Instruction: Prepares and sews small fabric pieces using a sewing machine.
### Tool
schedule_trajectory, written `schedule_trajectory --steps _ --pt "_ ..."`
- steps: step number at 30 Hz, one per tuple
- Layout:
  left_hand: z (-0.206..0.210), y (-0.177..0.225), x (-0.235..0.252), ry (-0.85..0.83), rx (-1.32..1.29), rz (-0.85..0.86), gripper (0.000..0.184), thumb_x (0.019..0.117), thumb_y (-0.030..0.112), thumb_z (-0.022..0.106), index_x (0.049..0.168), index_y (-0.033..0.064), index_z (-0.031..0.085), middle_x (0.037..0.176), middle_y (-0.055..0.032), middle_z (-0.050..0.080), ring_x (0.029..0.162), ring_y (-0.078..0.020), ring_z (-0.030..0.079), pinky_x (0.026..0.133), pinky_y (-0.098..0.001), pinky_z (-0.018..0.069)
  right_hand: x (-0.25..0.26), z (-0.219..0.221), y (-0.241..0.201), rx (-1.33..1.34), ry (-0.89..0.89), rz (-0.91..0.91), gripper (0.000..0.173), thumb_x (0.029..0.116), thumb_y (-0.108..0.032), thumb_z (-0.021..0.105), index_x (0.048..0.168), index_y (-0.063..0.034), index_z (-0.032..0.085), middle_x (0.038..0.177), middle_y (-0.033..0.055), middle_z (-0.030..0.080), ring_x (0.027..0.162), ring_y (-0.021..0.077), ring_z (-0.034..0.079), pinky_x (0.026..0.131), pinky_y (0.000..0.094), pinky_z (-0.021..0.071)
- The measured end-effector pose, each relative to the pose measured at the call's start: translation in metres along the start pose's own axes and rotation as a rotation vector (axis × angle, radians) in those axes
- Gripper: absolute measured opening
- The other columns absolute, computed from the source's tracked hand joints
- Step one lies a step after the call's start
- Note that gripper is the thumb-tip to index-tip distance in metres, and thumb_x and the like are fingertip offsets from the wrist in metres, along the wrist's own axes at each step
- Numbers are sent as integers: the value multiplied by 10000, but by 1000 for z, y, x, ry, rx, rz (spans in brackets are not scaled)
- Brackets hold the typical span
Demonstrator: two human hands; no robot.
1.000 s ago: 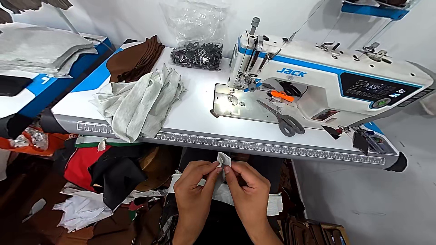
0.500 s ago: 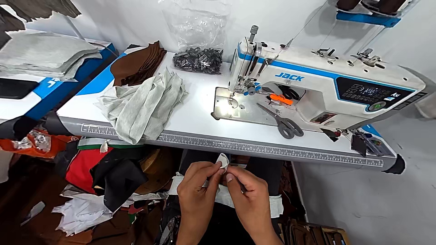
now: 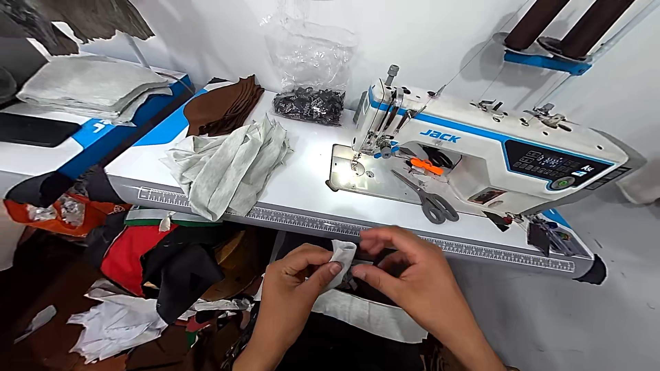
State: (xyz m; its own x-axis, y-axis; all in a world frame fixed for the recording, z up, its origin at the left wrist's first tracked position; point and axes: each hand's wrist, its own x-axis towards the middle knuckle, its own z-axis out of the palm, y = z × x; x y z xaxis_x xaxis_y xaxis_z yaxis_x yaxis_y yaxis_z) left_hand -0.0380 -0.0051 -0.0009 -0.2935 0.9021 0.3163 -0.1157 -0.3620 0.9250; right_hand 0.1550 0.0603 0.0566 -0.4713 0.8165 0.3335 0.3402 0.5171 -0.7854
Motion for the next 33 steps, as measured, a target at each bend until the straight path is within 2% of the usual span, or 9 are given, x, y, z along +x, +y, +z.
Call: schedule_trajectory --steps 2,7,10,12,14,17,21,25,33 --pt "-1 3 2 -28 -51 -43 112 899 173 784 930 66 792 920 -79 741 810 -133 705 739 -253 606 12 -1 -3 23 -104 -8 463 813 -490 838 1191 -247 723 1009 -89 691 876 51 681 647 221 600" --pt "-1 1 3 -50 -197 -160 122 915 169 766 950 53 780 908 -59 731 803 -93 684 758 -237 588 30 10 -3 245 -164 7 118 924 -239 774 932 -121 773 770 -15 687 622 74 604 539 202 502" --pt "2 -9 4 -65 -332 -285 177 995 192 665 990 31 738 932 -87 717 850 -149 707 826 -339 613 32 12 4 262 -124 40 120 955 -231 740 971 -120 784 808 -7 720 657 83 653 577 207 558" --pt "7 -17 11 -83 -351 -305 208 1037 206 594 994 33 700 910 -91 698 812 -163 702 784 -357 619 35 12 11 279 -87 69 131 976 -229 713 990 -119 783 814 -6 724 657 84 658 577 207 561" --pt "10 -22 31 -101 -182 -210 204 1051 198 568 978 52 691 828 -51 675 696 -107 656 649 -272 585 42 9 23 253 -13 70 132 983 -232 701 987 -126 781 802 -18 720 651 79 651 567 208 548" --pt "12 -26 90 -173 401 53 155 1018 216 608 952 134 721 756 59 663 617 -25 594 553 -202 507 66 0 51 34 152 16 117 977 -258 697 953 -163 759 769 -72 694 630 36 629 523 206 520" --pt "28 -39 179 -349 930 201 169 1002 253 672 988 100 741 795 -38 683 647 -182 634 588 -428 547 123 -4 117 -168 228 99 196 980 -300 691 898 -127 732 795 -8 674 681 114 630 593 332 531" --pt "44 -72 223 -481 1077 66 173 993 235 684 1097 99 712 723 -78 651 604 -269 626 545 -513 522 166 -1 175 -389 153 108 256 924 -334 752 829 -96 743 1041 105 692 1012 309 638 836 538 526" --pt "45 -113 245 -470 1183 122 87 973 239 691 982 228 777 866 41 710 704 -147 667 595 -420 548 184 -6 205 -574 82 94 360 877 -467 769 779 -124 718 804 55 665 854 258 641 765 486 515"
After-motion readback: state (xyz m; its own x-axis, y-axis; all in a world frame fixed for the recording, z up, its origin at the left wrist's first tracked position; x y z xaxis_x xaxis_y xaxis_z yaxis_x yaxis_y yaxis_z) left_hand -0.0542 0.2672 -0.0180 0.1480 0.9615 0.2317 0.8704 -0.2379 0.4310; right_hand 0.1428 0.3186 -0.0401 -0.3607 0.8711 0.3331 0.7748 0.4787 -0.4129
